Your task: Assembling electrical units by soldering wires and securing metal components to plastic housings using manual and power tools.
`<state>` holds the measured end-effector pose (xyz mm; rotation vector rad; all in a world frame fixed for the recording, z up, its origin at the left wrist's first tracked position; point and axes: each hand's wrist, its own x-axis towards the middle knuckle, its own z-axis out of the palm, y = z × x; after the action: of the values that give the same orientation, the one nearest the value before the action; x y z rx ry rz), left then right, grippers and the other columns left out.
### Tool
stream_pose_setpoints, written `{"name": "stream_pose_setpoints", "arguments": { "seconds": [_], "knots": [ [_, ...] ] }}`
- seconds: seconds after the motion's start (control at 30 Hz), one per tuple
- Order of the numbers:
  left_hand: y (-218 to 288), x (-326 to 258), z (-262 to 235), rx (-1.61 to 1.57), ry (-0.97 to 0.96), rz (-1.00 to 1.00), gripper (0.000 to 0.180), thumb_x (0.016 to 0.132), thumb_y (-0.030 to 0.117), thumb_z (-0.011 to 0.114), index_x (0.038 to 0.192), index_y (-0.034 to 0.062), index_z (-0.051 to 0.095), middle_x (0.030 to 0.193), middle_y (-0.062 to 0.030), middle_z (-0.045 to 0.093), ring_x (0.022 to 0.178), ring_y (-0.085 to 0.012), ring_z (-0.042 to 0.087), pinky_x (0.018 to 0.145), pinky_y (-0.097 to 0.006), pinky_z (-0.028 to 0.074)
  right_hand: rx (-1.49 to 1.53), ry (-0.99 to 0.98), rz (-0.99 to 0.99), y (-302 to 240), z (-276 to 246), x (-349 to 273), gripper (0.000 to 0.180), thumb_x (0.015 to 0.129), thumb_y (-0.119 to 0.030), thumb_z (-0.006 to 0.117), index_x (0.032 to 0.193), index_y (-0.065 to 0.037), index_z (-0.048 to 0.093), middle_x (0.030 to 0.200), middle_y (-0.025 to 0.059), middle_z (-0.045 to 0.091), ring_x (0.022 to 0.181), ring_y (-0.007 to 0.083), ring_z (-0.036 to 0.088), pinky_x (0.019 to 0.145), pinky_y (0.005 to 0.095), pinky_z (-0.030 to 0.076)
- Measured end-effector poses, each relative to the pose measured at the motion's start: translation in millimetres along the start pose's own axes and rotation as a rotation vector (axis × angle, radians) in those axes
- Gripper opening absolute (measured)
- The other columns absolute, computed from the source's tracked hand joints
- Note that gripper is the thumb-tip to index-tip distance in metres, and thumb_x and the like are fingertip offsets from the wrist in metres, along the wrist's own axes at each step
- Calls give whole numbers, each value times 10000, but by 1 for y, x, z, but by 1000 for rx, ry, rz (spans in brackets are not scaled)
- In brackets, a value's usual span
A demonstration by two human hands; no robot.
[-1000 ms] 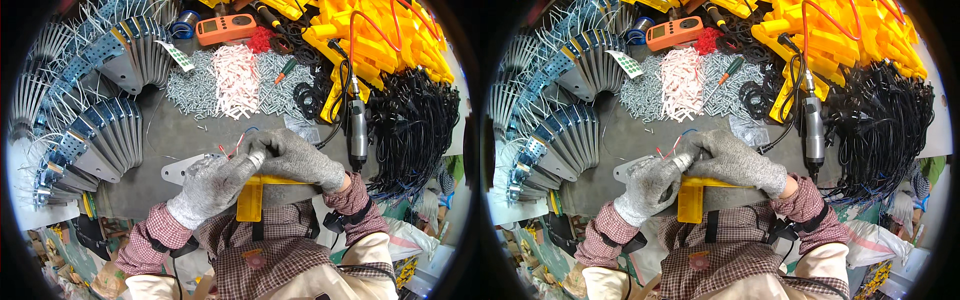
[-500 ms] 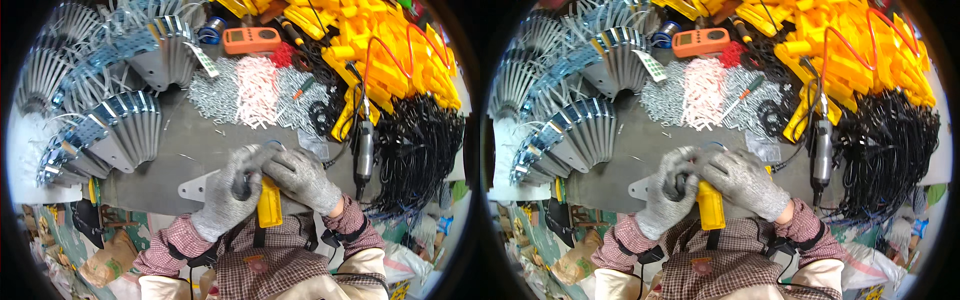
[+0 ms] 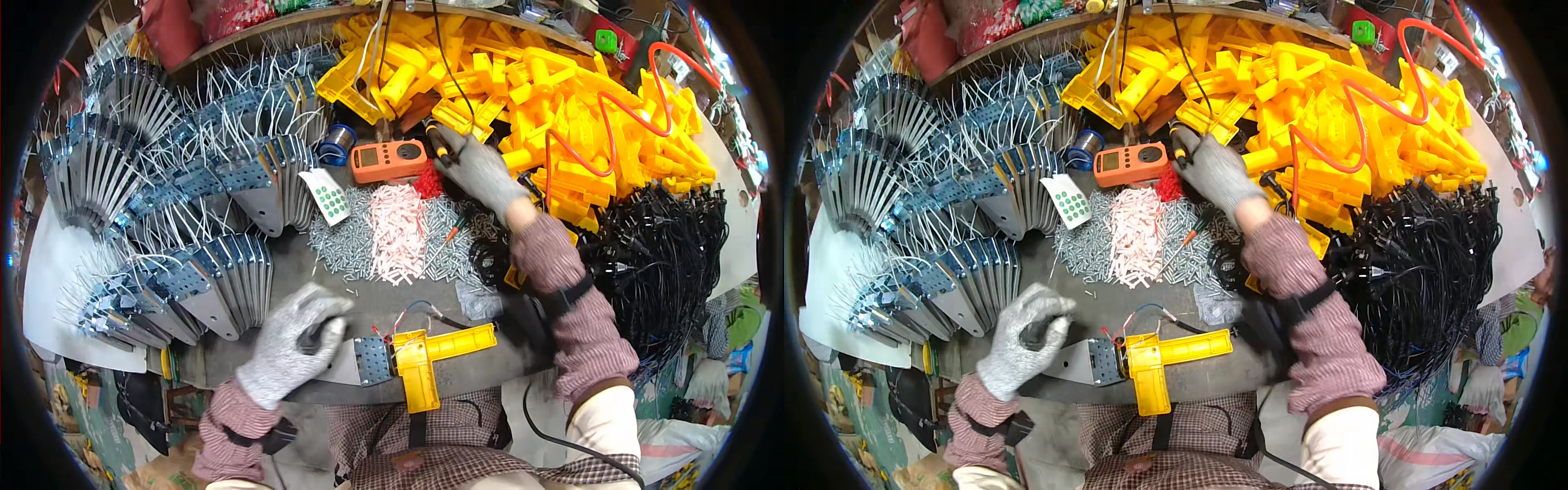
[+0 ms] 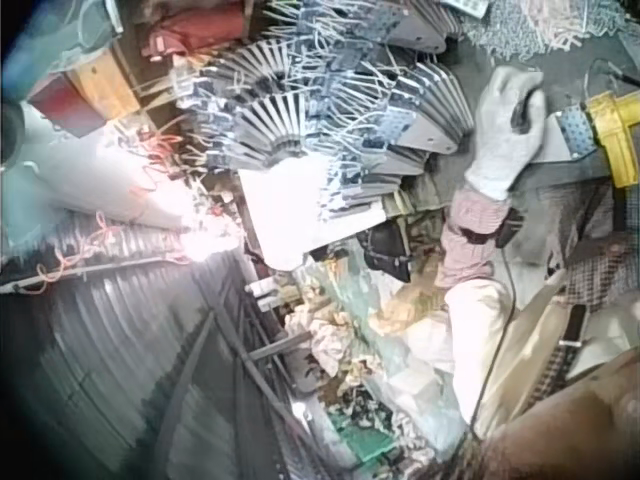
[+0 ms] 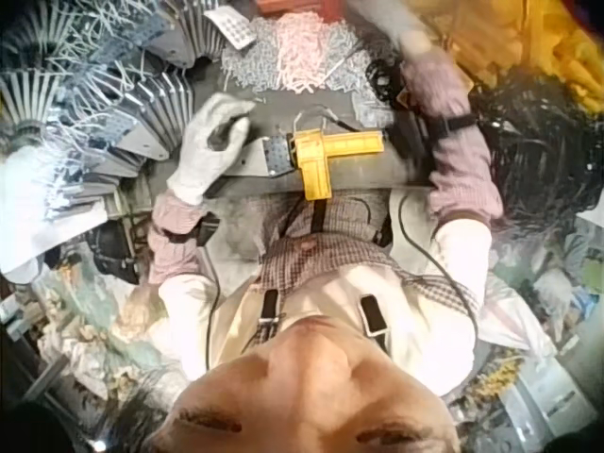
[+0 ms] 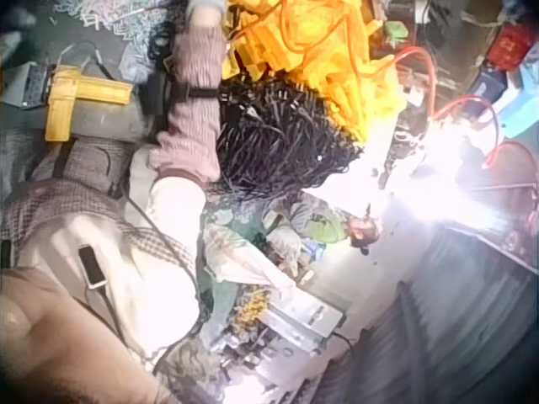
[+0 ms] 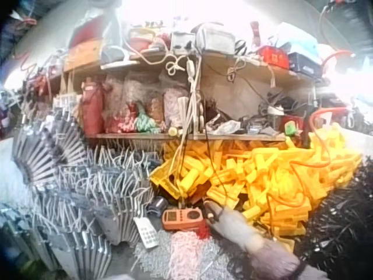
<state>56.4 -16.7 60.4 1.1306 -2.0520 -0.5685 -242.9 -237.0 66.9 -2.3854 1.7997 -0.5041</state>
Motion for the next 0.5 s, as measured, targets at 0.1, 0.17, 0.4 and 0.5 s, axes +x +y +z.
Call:
{"name": "stream_pose_setpoints", "arguments": {
  "seconds": [0.1,0.17,0.4,0.5],
  "knots": [
    [12,16,42,-241,85,-41,173,881,-40,586,1031,-34,671,924,-118,626,867,-222,622,802,-318,508,37,227,-276,31,26,41,316,928,-260,639,1211,-120,640,1047,215,703,1021,414,674,853,471,551],
    [-1,10,60,-323,155,-90,177,879,-45,560,1018,-49,669,949,-127,623,854,-230,608,821,-314,496,112,287,-319,14,18,33,224,931,-208,639,1123,-99,670,983,194,722,958,381,703,792,458,568],
    [-29,0,78,-621,179,-277,237,890,-74,554,1091,-35,673,1049,-160,675,921,-243,687,857,-340,539,820,369,158,-56,-45,-84,147,973,-159,608,1032,-31,651,780,51,652,633,158,608,580,286,507],
    [-35,0,75,-402,135,-117,266,892,-87,569,1134,-29,664,1078,-156,690,956,-244,701,869,-330,550,358,156,-254,-36,-22,-70,201,903,4,567,1093,8,632,962,172,615,827,293,630,730,381,515]
  ]
}}
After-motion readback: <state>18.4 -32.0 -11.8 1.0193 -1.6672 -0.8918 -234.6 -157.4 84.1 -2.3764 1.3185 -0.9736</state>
